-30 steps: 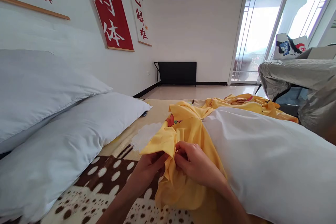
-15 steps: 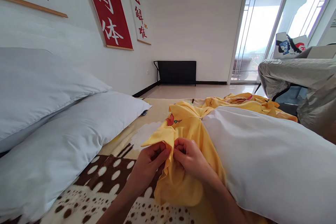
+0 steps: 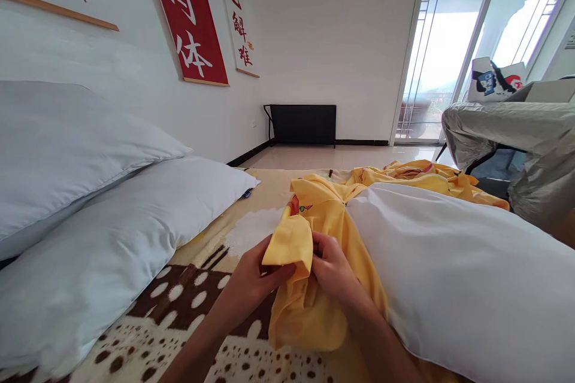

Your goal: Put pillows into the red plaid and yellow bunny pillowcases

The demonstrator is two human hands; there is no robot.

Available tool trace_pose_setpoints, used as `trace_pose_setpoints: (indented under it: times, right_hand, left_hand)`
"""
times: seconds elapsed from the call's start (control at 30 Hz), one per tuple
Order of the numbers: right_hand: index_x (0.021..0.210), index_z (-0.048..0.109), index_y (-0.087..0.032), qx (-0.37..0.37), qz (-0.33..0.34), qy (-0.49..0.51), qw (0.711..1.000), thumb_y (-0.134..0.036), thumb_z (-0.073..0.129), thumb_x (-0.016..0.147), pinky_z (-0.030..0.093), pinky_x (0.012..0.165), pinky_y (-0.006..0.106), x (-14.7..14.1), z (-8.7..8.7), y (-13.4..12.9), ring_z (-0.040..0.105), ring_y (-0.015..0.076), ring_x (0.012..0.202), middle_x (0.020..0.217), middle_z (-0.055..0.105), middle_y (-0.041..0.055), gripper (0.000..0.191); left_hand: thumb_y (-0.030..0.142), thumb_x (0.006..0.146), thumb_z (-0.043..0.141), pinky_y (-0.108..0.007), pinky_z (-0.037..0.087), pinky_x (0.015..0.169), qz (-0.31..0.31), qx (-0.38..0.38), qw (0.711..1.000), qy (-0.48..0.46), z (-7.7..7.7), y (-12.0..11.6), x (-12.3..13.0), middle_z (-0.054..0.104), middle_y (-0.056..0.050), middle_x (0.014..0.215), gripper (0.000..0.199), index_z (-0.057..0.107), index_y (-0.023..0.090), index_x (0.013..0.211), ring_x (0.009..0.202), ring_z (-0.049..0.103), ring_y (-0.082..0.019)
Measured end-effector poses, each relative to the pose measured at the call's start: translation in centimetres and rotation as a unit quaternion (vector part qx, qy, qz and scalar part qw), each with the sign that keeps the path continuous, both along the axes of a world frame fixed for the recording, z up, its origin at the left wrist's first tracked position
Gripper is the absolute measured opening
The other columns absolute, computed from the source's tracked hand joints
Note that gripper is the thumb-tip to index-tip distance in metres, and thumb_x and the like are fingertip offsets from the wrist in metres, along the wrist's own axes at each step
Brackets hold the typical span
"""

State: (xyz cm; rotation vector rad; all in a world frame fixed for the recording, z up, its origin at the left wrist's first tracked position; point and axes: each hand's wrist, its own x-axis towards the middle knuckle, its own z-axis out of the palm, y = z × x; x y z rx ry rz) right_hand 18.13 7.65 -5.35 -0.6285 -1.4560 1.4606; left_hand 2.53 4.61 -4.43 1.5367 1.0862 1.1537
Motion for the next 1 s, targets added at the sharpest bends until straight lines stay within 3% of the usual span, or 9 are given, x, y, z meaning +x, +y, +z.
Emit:
trace_pose_setpoints:
  times: [0.13, 0.2, 0.47, 0.63, 0.77, 1.0]
  right_hand:
    - [0.088, 0.067, -0.016, 0.009, 0.007, -0.007, 1.000, -0.028, 0.063, 0.070, 0.047, 0.061, 0.024, -0.1, 0.0, -0.1, 0.061, 0.0162, 0.071, 0.077, 0.068, 0.0013, 0.021]
    - [0.089, 0.066, -0.016, 0.023, 0.020, -0.018, 0.999, -0.027, 0.061, 0.072, 0.048, 0.061, 0.025, -0.2, 0.0, -0.2, 0.061, 0.0165, 0.070, 0.076, 0.067, 0.0012, 0.020]
    - [0.085, 0.061, -0.015, 0.167, -0.067, -0.142, 0.973, -0.019, 0.052, 0.081, 0.044, 0.064, 0.022, -0.6, -0.2, -0.7, 0.052, 0.0124, 0.066, 0.074, 0.063, -0.0001, 0.011]
    - [0.084, 0.055, -0.016, 0.193, -0.073, -0.183, 0.961, -0.022, 0.048, 0.086, 0.041, 0.065, 0.021, -0.4, -0.1, -1.0, 0.050, 0.0119, 0.070, 0.077, 0.061, -0.0002, 0.009]
    - [0.083, 0.051, -0.018, 0.206, -0.087, -0.213, 0.951, -0.027, 0.046, 0.090, 0.038, 0.065, 0.021, -0.5, 0.0, -1.2, 0.047, 0.0111, 0.068, 0.077, 0.058, -0.0011, 0.013]
    - [0.071, 0.037, -0.020, 0.198, -0.114, -0.320, 0.920, -0.032, 0.042, 0.092, 0.028, 0.057, 0.023, 0.2, 0.4, -1.3, 0.037, 0.0100, 0.059, 0.064, 0.047, -0.0041, 0.025]
  left_hand:
    - [0.036, 0.081, 0.061, -0.022, 0.040, 0.057, -0.004, 0.022, 1.000, -0.017, -0.1, -0.1, 0.0, 0.053, 0.000, 0.070, 0.020, 0.059, 0.017, 0.084, 0.063, 0.046, -0.013]
    - [0.039, 0.084, 0.056, -0.021, 0.036, 0.052, -0.001, 0.013, 0.999, -0.030, -0.3, 0.0, 0.0, 0.048, 0.001, 0.062, 0.027, 0.055, 0.016, 0.071, 0.056, 0.042, -0.011]
    - [0.028, 0.071, 0.068, -0.020, 0.031, 0.047, 0.037, -0.005, 0.999, -0.009, -0.1, 0.2, -0.1, 0.045, 0.004, 0.051, 0.026, 0.052, 0.015, 0.056, 0.050, 0.037, -0.008]
    - [0.030, 0.064, 0.074, -0.020, 0.034, 0.049, 0.042, -0.059, 0.986, -0.148, -0.4, 0.3, 0.1, 0.050, 0.003, 0.056, 0.022, 0.058, 0.015, 0.064, 0.053, 0.040, -0.008]
    - [0.026, 0.053, 0.080, -0.022, 0.042, 0.057, 0.109, -0.123, 0.957, -0.239, -0.6, 0.4, 0.3, 0.058, 0.001, 0.067, 0.032, 0.063, 0.015, 0.078, 0.064, 0.051, -0.013]
    - [0.028, 0.054, 0.079, -0.019, 0.029, 0.046, 0.099, -0.103, 0.937, -0.320, -1.0, 1.5, -0.7, 0.044, 0.004, 0.054, 0.028, 0.056, 0.014, 0.060, 0.051, 0.035, -0.006]
